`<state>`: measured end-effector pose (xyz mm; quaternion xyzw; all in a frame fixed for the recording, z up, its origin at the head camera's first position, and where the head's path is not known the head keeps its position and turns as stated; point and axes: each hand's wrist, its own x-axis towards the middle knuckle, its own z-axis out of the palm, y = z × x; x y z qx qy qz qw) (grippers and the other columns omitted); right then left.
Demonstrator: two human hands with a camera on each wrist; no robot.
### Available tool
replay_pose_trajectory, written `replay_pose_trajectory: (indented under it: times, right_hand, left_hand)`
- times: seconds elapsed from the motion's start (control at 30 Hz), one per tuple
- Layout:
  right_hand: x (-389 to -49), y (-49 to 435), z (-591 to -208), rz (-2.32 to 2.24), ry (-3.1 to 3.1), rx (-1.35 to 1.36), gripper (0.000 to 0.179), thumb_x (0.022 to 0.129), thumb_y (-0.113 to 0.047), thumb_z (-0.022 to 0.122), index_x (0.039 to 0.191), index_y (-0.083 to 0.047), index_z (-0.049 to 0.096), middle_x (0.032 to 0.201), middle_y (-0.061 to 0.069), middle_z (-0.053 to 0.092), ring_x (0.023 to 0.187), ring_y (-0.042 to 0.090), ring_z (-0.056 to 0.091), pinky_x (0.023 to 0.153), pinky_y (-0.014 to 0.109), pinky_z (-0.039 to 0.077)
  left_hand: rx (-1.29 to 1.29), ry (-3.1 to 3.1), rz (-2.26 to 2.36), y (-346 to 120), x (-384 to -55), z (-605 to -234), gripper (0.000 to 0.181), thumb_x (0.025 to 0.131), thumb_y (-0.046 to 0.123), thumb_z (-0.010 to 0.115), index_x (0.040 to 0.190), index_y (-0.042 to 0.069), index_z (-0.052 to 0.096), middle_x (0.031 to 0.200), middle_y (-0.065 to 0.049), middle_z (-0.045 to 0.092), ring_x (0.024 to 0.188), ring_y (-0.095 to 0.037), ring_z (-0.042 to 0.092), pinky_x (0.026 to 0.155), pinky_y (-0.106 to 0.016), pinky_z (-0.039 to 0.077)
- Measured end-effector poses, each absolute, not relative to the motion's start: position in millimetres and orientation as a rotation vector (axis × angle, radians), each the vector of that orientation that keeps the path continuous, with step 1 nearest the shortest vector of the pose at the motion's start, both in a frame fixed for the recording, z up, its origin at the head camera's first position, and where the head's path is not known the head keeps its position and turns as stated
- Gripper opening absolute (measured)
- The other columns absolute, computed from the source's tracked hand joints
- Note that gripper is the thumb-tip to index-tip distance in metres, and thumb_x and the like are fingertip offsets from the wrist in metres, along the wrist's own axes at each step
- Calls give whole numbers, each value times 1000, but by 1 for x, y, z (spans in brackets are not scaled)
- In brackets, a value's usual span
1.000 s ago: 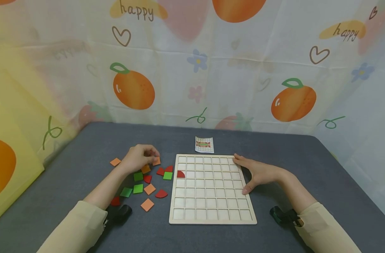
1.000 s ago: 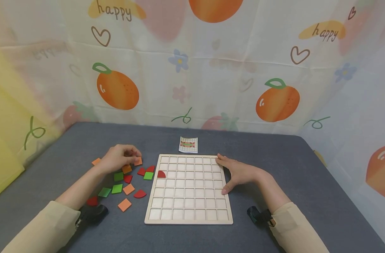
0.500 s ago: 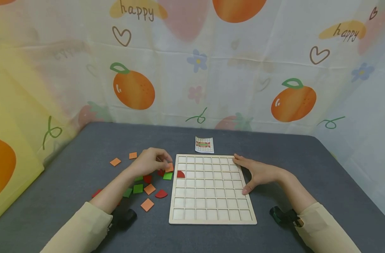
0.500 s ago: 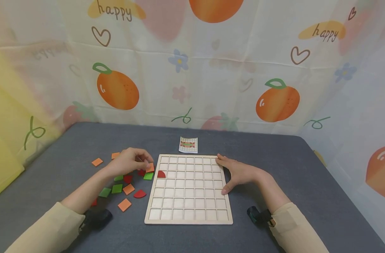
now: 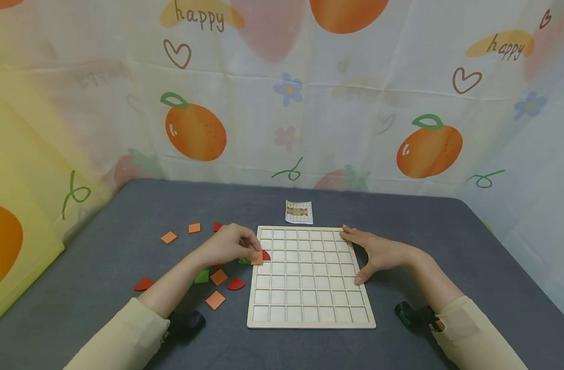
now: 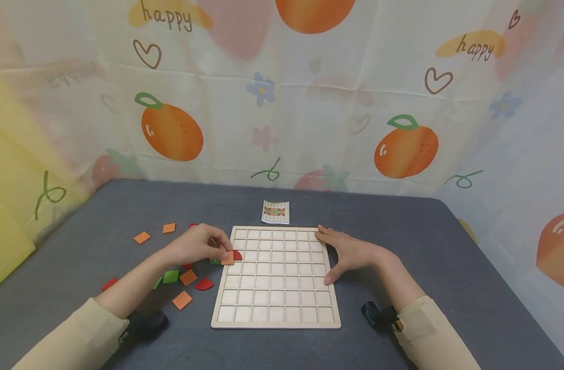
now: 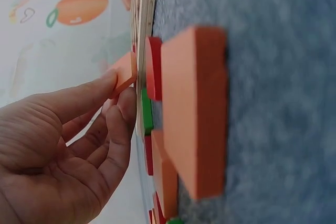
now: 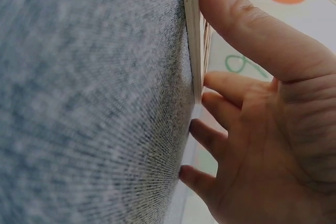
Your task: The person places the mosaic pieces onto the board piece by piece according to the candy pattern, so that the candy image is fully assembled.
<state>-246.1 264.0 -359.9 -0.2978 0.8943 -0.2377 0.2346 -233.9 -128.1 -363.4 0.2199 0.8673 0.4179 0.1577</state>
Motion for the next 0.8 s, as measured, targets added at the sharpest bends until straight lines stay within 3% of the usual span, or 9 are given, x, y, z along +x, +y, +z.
replay_pose_trajectory:
  times: [0.37, 0.8]
  right_hand:
    - [-246, 264, -360, -631, 2489, -810, 121, 69, -45, 87, 158, -5, 16, 167, 20, 3, 151, 52, -2, 113, 75, 3]
    - [-242, 264, -359, -638, 2496, -767, 121, 69, -45, 88, 159, -8, 17, 168, 17, 3, 150, 54, -8, 109, 80, 3]
  left_hand:
    - [679, 2438, 1196, -116, -226, -362, 7, 88, 10, 73, 93, 5, 73, 80, -11, 74, 69, -15, 67, 68, -29, 55]
    - [753, 2515, 1105, -110, -224, -364, 4, 87, 12, 74, 89, 8, 75, 77, -5, 74, 67, -11, 65, 67, -27, 52]
